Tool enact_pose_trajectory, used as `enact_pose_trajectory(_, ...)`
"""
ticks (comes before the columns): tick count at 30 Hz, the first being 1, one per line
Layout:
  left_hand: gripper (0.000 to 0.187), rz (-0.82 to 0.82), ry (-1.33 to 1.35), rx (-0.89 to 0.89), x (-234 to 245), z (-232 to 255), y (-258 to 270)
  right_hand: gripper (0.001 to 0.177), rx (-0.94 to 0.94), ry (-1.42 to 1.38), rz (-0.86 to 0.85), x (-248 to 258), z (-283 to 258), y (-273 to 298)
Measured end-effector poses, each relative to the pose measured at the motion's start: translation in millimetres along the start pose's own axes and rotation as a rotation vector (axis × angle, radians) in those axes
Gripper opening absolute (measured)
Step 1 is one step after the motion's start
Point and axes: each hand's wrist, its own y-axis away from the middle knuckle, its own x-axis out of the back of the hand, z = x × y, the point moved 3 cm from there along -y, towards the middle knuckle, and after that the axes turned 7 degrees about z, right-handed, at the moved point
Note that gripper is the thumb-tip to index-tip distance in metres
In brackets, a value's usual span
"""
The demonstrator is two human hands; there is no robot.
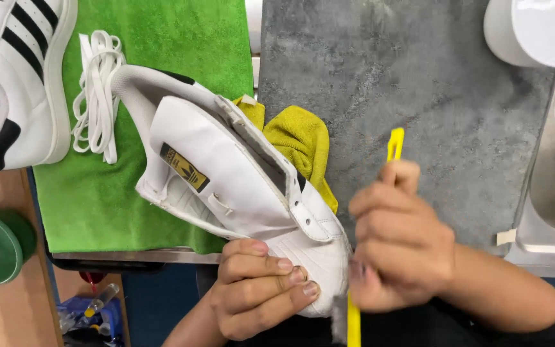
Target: The person scrubs a white Adidas sneaker with a yellow brush and wipes it with a yellow cloth. They repeatedly dip the brush into a small white cup of liquid and clean the toe, sides, heel, and interior of the shoe, turning it over to access different areas.
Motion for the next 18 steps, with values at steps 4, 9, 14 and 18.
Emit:
enact_pose_trajectory(4, 0.009, -0.017, 0.004, -0.028, -2.5, -2.6, -3.4, 0.028, -0.012, 0.174, 0.169, 3.3, 31.3, -3.5)
enact_pose_trajectory(9, 0.01, 0.089, 0.0, 0.015, -3.6, 1.2, -0.2, 0.024, -0.004, 0.154, 0.179, 1.9, 38.7, -0.6)
enact_pose_trajectory(14, 0.01, 0.055, 0.015, 0.091, 4.5, 5.3, 2.5, 0.024, -0.059, 0.056, 0.129, -1.8, 22.8, 0.7)
enact_pose_trajectory(18, 0.009, 0.108, 0.014, 0.046, -1.5, 2.3, 1.9, 0.026, -0.083, 0.008, 0.092, -0.6, 8.7, -11.0)
